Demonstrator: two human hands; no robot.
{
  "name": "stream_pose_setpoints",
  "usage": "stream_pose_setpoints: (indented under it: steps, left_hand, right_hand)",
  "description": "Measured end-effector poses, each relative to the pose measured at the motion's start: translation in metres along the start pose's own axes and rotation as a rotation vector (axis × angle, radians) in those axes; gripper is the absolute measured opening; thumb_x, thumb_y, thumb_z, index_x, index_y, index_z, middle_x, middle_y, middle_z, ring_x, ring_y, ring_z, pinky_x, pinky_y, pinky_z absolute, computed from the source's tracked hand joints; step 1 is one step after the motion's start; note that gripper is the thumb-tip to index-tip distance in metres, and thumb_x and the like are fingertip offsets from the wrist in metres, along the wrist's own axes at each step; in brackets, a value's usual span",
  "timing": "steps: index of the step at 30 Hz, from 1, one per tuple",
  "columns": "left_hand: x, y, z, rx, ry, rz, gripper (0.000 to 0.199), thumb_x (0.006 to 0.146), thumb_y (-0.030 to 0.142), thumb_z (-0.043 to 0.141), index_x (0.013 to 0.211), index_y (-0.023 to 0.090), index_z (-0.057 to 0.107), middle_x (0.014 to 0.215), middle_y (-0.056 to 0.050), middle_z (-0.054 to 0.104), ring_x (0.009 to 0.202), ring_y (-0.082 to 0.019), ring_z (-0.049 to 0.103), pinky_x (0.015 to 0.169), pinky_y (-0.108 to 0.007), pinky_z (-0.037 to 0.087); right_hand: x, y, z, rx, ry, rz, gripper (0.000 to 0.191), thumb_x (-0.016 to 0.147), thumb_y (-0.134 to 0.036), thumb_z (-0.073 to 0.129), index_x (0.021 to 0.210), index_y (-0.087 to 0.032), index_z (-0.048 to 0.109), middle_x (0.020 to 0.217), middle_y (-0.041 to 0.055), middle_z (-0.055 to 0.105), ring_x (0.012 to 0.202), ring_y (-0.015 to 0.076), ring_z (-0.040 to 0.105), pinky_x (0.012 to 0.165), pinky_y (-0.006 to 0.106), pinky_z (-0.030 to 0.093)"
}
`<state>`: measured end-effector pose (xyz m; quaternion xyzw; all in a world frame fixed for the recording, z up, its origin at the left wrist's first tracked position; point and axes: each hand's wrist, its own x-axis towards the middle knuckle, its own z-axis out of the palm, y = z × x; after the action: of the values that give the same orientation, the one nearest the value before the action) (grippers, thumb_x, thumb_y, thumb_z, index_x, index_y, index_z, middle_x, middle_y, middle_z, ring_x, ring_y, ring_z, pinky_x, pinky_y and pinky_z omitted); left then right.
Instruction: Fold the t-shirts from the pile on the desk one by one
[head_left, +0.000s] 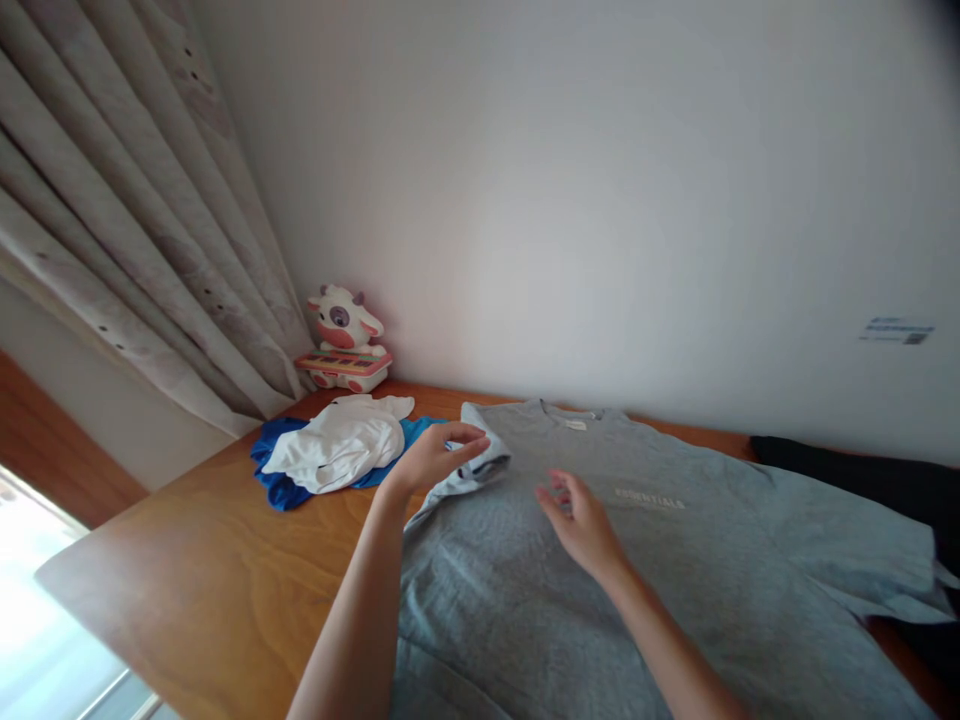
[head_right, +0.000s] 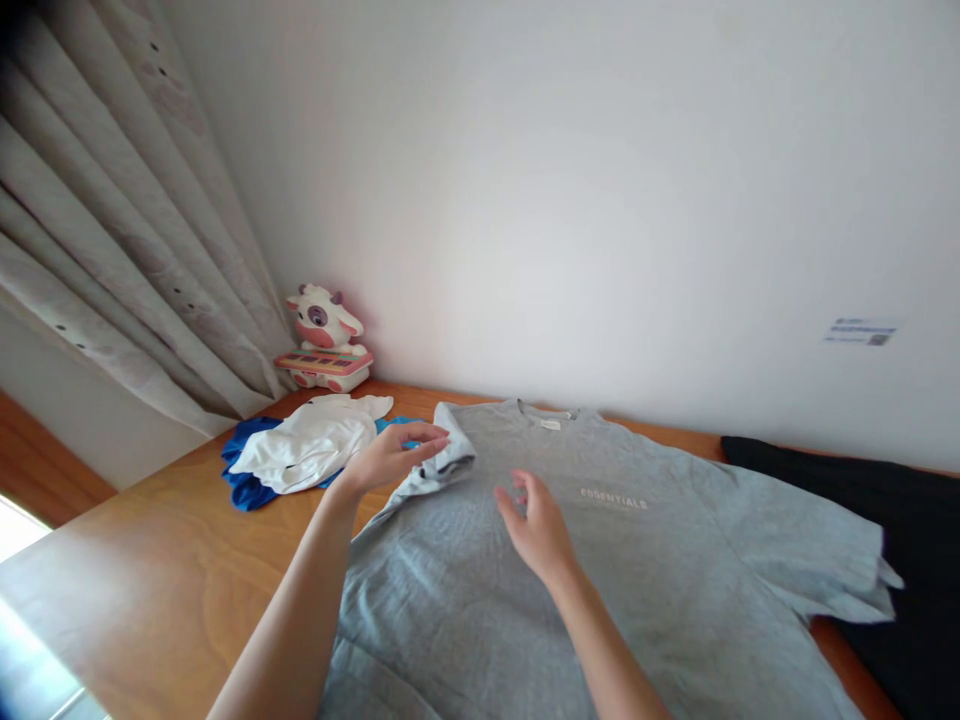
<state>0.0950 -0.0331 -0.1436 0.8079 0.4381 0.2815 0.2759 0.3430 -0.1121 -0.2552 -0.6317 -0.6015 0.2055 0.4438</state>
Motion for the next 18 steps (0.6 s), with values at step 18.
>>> stream_pose_setpoints:
  steps: [18]
  left_hand:
    - [-0.019, -0.021, -0.004, 0.455, -0.442, -0.333, 0.050, 0.063, 0.025, 0.082, 0.112, 0.026, 0.071, 0.105, 0.000, 0.073, 0.091, -0.021, 0.071, 0.069, -0.022, 0.049]
  right_hand:
    - [0.040, -0.047, 0.056, -0.153, -0.050, 0.045, 0.028, 0.077, -0.020, 0.070, 0.104, -0.025, 0.076, 0.116, 0.0118, 0.066, 0.112, 0.0287, 0.058, 0.093, 0.036, 0.043]
